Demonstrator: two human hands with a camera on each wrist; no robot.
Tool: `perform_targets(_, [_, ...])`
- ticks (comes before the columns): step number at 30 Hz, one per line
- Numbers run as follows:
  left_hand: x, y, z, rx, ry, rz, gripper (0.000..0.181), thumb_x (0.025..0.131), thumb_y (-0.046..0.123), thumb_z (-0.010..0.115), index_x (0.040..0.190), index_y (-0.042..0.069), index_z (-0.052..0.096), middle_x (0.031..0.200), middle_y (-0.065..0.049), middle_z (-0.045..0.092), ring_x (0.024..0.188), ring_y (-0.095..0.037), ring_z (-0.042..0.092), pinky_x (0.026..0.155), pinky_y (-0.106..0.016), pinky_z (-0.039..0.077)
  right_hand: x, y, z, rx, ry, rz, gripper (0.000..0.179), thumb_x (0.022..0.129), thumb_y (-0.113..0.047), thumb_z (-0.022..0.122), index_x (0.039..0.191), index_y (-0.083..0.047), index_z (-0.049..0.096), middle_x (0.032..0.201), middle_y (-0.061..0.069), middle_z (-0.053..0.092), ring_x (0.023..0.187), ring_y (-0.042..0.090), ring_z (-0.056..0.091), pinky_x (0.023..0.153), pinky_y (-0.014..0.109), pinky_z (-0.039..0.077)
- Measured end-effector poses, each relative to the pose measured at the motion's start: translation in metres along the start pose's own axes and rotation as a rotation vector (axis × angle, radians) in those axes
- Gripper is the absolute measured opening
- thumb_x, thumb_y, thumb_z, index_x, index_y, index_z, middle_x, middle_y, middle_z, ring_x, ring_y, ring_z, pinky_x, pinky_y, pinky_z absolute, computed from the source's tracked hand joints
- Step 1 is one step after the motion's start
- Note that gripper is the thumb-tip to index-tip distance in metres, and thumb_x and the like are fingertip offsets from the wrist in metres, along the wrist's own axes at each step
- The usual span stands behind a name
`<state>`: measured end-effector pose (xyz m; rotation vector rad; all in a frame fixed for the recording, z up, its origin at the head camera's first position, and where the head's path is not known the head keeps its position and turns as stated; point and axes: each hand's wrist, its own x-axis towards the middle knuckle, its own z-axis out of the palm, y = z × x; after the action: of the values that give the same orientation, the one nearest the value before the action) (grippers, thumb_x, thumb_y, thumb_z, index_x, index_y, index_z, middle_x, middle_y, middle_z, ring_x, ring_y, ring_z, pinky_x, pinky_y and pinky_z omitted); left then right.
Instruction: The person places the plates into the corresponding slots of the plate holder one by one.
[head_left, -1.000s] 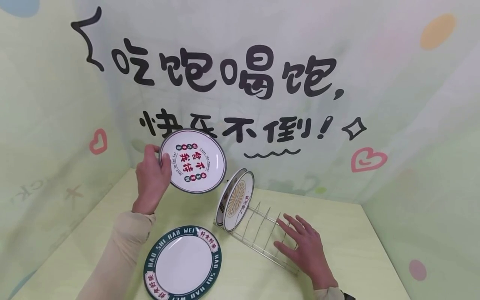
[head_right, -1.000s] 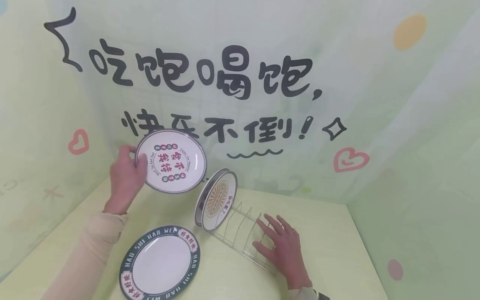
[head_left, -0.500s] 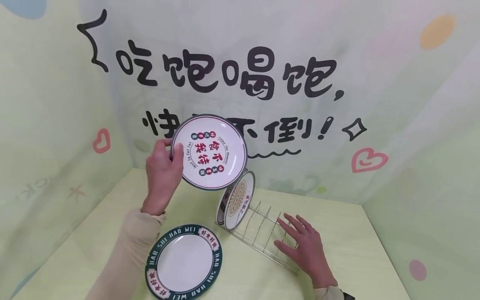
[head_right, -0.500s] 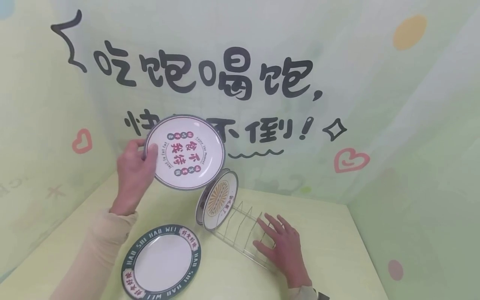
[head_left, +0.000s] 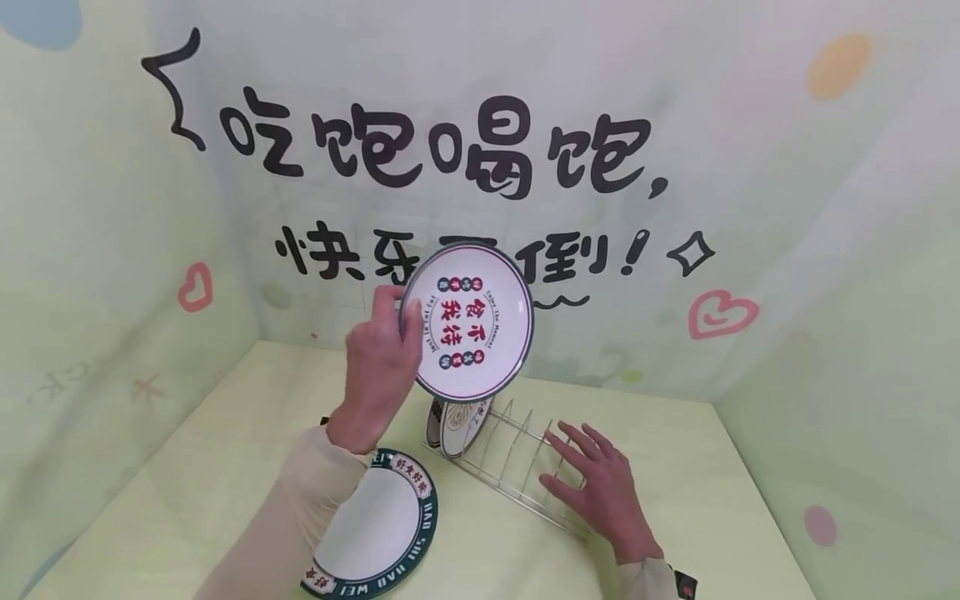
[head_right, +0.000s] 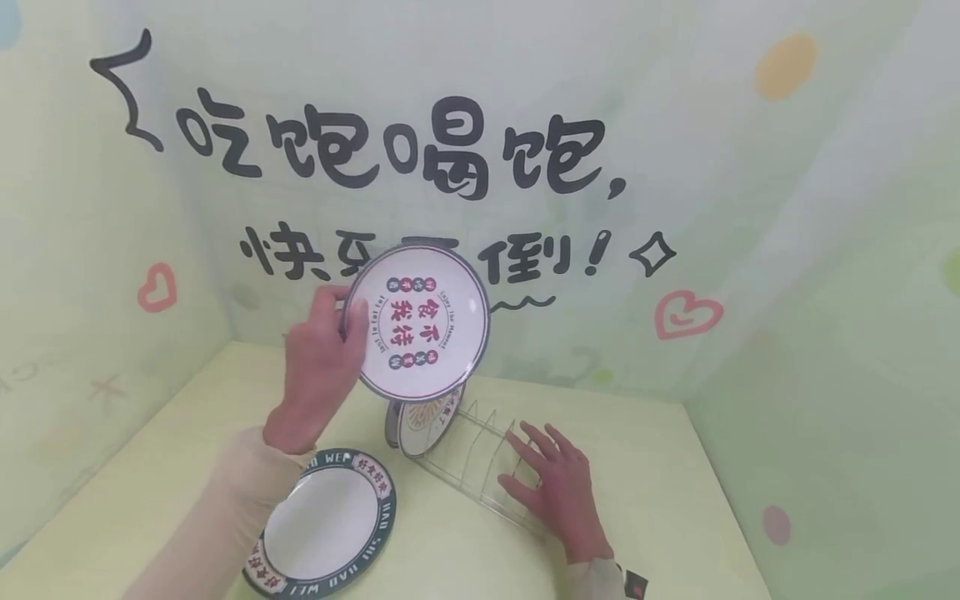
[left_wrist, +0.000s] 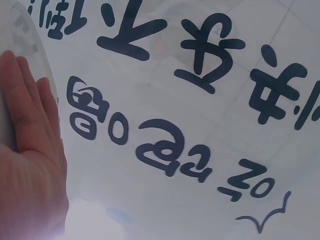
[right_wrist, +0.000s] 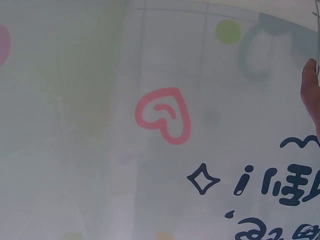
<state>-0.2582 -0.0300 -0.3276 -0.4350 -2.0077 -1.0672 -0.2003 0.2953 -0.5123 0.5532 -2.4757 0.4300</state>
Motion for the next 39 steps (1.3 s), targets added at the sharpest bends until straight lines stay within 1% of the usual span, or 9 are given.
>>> perform_targets(5, [-0.011,0.017,0.018,-0.025,-0.118,0.075,0.015,0.110,0.012,0.046,0.115,-0.002,0.050,0.063,-0.007,0.061,0.043,-0.013,0.058,0.035,-0.022,0.041,0.000,0.001,0.000,0.007,-0.009,0.013,0.064,0.083,-0.044,0.084,0.142,-0.024,0.066,0.146,0.005,0.060,0.135,0.044,0.051,0.089,0.072,0.046])
perform_targets(8, [-0.017,0.022,0.028,0.086,-0.164,0.192,0.011,0.109,0.006,0.046,0.113,-0.004,0.048,0.060,-0.004,0.053,0.040,-0.012,0.052,0.034,-0.021,0.037,0.000,0.001,-0.001,0.004,-0.018,0.016,0.064,0.084,-0.044,0.083,0.142,-0.025,0.065,0.147,0.005,0.060,0.136,0.044,0.051,0.091,0.072,0.045])
perform_targets(11, [-0.022,0.023,0.038,0.239,-0.165,0.334,0.007,0.105,-0.002,0.051,0.107,-0.008,0.047,0.059,-0.003,0.047,0.039,-0.013,0.049,0.034,-0.022,0.036,0.001,0.001,-0.001,-0.002,-0.031,0.019,0.064,0.085,-0.045,0.082,0.143,-0.025,0.065,0.148,0.005,0.059,0.136,0.044,0.050,0.092,0.072,0.045])
perform_targets(13, [-0.026,0.023,0.044,0.291,-0.171,0.378,0.010,0.102,-0.006,0.054,0.104,-0.007,0.045,0.058,-0.002,0.045,0.038,-0.012,0.048,0.034,-0.021,0.035,0.002,0.000,-0.001,0.001,-0.040,0.024,0.063,0.085,-0.045,0.082,0.143,-0.025,0.065,0.148,0.005,0.059,0.137,0.044,0.049,0.092,0.073,0.044])
perform_targets(20, [-0.036,0.024,0.058,0.349,-0.193,0.393,0.029,0.088,-0.015,0.065,0.103,-0.004,0.043,0.057,-0.005,0.047,0.037,-0.015,0.048,0.035,-0.022,0.033,0.003,-0.003,-0.005,0.001,-0.053,0.036,0.063,0.085,-0.045,0.081,0.143,-0.025,0.065,0.148,0.005,0.059,0.137,0.043,0.049,0.092,0.073,0.044])
perform_targets(24, [-0.041,0.022,0.066,0.426,-0.192,0.406,0.034,0.084,-0.014,0.068,0.104,-0.004,0.043,0.060,-0.008,0.051,0.038,-0.019,0.053,0.034,-0.024,0.037,0.003,-0.003,-0.008,-0.002,-0.042,0.031,0.063,0.084,-0.044,0.082,0.142,-0.023,0.066,0.146,0.006,0.060,0.136,0.043,0.050,0.091,0.072,0.045])
perform_targets(32, [-0.056,0.010,0.083,0.581,-0.181,0.504,0.026,0.093,-0.001,0.067,0.106,-0.005,0.045,0.060,-0.008,0.054,0.043,-0.020,0.059,0.037,-0.029,0.046,0.003,-0.002,-0.007,-0.008,-0.060,0.041,0.062,0.085,-0.046,0.081,0.142,-0.025,0.066,0.148,0.004,0.059,0.138,0.041,0.049,0.093,0.071,0.045])
perform_targets(37, [-0.066,0.005,0.092,0.620,-0.236,0.519,0.032,0.091,-0.001,0.071,0.110,-0.005,0.045,0.062,-0.008,0.054,0.042,-0.016,0.057,0.035,-0.024,0.043,0.004,-0.001,-0.007,-0.006,-0.054,0.035,0.062,0.085,-0.045,0.082,0.141,-0.025,0.066,0.147,0.004,0.060,0.137,0.041,0.050,0.093,0.071,0.046])
perform_targets(39, [-0.070,0.003,0.095,0.606,-0.270,0.510,0.034,0.091,0.000,0.073,0.109,-0.004,0.045,0.059,-0.006,0.051,0.039,-0.014,0.054,0.034,-0.021,0.039,0.004,-0.001,-0.007,-0.004,-0.055,0.036,0.062,0.084,-0.045,0.082,0.141,-0.025,0.066,0.147,0.004,0.060,0.137,0.041,0.050,0.093,0.071,0.046])
